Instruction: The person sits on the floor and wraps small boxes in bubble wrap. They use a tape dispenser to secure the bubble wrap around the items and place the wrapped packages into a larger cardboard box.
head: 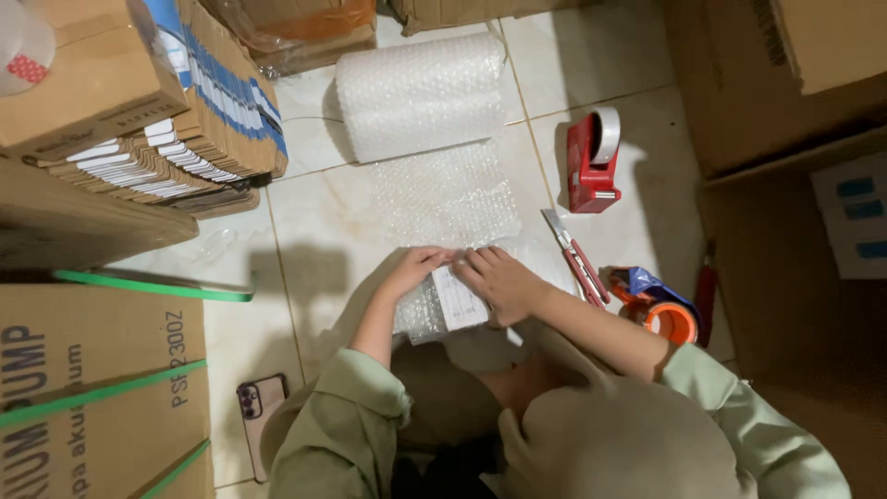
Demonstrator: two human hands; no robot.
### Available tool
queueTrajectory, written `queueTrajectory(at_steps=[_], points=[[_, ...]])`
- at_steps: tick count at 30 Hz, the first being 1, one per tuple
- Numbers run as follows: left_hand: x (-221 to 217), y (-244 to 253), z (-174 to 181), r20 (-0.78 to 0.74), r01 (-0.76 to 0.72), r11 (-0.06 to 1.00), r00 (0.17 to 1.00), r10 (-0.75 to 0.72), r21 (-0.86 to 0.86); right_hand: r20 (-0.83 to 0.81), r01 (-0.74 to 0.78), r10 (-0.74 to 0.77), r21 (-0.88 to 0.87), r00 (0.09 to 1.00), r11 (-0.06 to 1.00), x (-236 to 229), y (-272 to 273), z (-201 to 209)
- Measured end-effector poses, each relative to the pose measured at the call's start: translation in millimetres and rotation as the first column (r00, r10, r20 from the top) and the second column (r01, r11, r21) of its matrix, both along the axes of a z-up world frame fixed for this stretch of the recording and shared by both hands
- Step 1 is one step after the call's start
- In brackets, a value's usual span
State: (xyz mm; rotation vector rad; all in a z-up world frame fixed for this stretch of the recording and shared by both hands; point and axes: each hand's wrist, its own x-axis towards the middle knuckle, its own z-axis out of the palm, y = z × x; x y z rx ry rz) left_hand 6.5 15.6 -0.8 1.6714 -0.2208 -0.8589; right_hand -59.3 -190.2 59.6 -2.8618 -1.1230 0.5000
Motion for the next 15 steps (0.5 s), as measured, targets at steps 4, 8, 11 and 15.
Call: queueTrajectory(at_steps=[4, 8, 11, 15], points=[[-7.1, -0.5, 27.3, 0.194, 0.103, 0.972, 0.97, -0.145, 0.21, -0.39, 0.04, 0.002, 0.098, 0.921, 0.994, 16.1, 4.0, 34.3], [-2.6, 6.1, 7.7, 0.395, 0.236, 0.835, 0.795, -0.46, 0.498, -0.632, 0.076, 0.026, 0.134, 0.775, 0.988, 25.9, 3.9, 51.8], [-10.8, 10.0, 0.2, 0.33, 0.303, 0.759, 0.763, -0.555, 0.577, -0.765, 0.082, -0.006, 0.062, 0.644, 0.995, 27.0, -1.0, 31.2], [-14.4, 11.0, -23.4, 0.307, 0.309, 0.736, 0.761, -0.571, 0.603, -0.797, 0.076, 0.019, 0.082, 0.604, 0.994, 36.6, 1.7, 49.1]])
